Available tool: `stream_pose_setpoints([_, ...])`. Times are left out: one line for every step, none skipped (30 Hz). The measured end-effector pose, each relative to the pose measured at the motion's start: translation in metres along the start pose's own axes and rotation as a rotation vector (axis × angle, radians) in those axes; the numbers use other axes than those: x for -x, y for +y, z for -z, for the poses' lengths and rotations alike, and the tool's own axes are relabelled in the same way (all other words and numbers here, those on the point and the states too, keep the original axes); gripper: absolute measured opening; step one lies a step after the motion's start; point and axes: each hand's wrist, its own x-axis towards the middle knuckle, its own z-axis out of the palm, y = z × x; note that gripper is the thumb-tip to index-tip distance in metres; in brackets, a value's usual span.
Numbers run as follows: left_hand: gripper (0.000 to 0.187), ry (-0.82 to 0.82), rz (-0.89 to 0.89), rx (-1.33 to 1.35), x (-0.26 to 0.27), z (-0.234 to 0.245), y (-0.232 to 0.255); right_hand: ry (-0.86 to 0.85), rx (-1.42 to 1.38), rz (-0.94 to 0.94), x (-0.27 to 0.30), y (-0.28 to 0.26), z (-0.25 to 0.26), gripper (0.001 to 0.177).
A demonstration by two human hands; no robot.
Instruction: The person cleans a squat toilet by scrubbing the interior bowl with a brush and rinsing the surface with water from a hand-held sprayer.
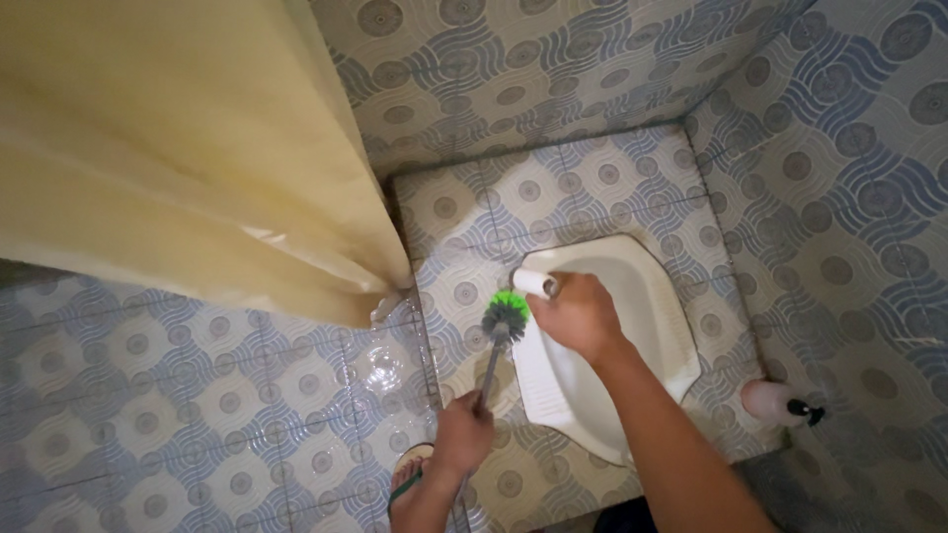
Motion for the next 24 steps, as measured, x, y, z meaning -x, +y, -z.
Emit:
stream_pose_setpoints([0.026, 0.002, -0.007, -0.024, 0.001, -0.001, -0.005, -0.003, 0.029, 0.031, 0.004, 0.001, -0.001, 0.027])
stream_pose_setpoints([0.025, 0.004, -0.013, -0.047, 0.003, -0.002, -0.010, -0.006, 0.058, 0.061, 0.008, 0.003, -0.003, 0.026])
stream_pose_setpoints([0.025, 0.005, -0.019, -0.071, 0.004, -0.003, -0.015, -0.006, 0.062, 0.059, 0.012, 0.005, -0.004, 0.026])
stream_pose_setpoints([0.025, 0.018, -0.022, -0.076, 0.006, -0.004, -0.020, -0.006, 0.066, 0.056, 0.017, 0.006, -0.005, 0.027])
stream_pose_setpoints([0.026, 0.031, -0.024, -0.081, 0.007, -0.004, -0.024, -0.006, 0.071, 0.052, 0.020, 0.008, -0.006, 0.027])
stream_pose_setpoints([0.027, 0.044, -0.027, -0.085, 0.008, -0.004, -0.027, -0.028, 0.070, 0.018, 0.022, 0.009, -0.006, 0.027])
stream_pose_setpoints([0.027, 0.043, -0.017, -0.077, 0.009, -0.005, -0.029, -0.051, 0.070, -0.017, 0.024, 0.012, -0.006, 0.026])
stream_pose_setpoints([0.028, 0.044, -0.006, -0.068, 0.009, -0.004, -0.030, -0.073, 0.069, -0.050, 0.026, 0.014, -0.007, 0.026])
stream_pose_setpoints([0.028, 0.045, 0.005, -0.060, 0.009, -0.003, -0.030, -0.064, 0.077, -0.033, 0.028, 0.017, -0.008, 0.027])
stream_pose_setpoints([0.027, 0.042, 0.004, -0.061, 0.010, -0.003, -0.029, -0.055, 0.087, -0.017, 0.029, 0.021, -0.008, 0.028])
stream_pose_setpoints([0.026, 0.039, 0.003, -0.062, 0.011, -0.001, -0.028, -0.045, 0.096, -0.001, 0.029, 0.025, -0.009, 0.028])
stream_pose_setpoints([0.026, 0.035, 0.004, -0.063, 0.012, 0.000, -0.027, -0.006, 0.091, 0.004, 0.027, 0.028, -0.009, 0.031])
stream_pose_setpoints([0.026, 0.023, 0.007, -0.062, 0.013, 0.001, -0.025, 0.033, 0.086, 0.010, 0.025, 0.030, -0.010, 0.034])
stream_pose_setpoints([0.025, 0.012, 0.009, -0.061, 0.013, 0.003, -0.023, 0.072, 0.080, 0.018, 0.022, 0.030, -0.009, 0.038])
stream_pose_setpoints([0.025, 0.002, 0.011, -0.060, 0.013, 0.005, -0.020, 0.091, 0.055, -0.001, 0.020, 0.030, -0.008, 0.033])
stream_pose_setpoints([0.025, 0.007, 0.014, -0.050, 0.013, 0.006, -0.018, 0.109, 0.028, -0.020, 0.016, 0.028, -0.006, 0.030])
stream_pose_setpoints([0.025, 0.013, 0.016, -0.040, 0.013, 0.006, -0.016, 0.126, 0.002, -0.040, 0.012, 0.025, -0.003, 0.027])
stream_pose_setpoints([0.025, 0.016, 0.019, -0.030, 0.013, 0.006, -0.013, 0.161, -0.012, -0.017, 0.008, 0.023, 0.000, 0.026])
stream_pose_setpoints([0.024, -0.002, 0.039, -0.020, 0.013, 0.007, -0.011, 0.195, -0.026, 0.007, 0.004, 0.020, 0.002, 0.026])
stream_pose_setpoints([0.023, -0.021, 0.057, -0.011, 0.013, 0.007, -0.010, 0.232, -0.040, 0.029, 0.001, 0.019, 0.004, 0.026])
stream_pose_setpoints([0.022, -0.040, 0.074, -0.001, 0.012, 0.007, -0.009, 0.270, -0.062, 0.025, -0.003, 0.018, 0.005, 0.026])
stream_pose_setpoints([0.023, -0.026, 0.047, 0.000, 0.012, 0.007, -0.008, 0.308, -0.084, 0.021, -0.007, 0.018, 0.005, 0.026])
stream_pose_setpoints([0.023, -0.012, 0.020, 0.002, 0.011, 0.005, -0.007, 0.346, -0.106, 0.017, -0.012, 0.020, 0.005, 0.026])
stream_pose_setpoints([0.024, 0.002, -0.006, 0.002, 0.010, 0.005, -0.007, 0.377, -0.077, 0.036, -0.018, 0.022, 0.005, 0.026])
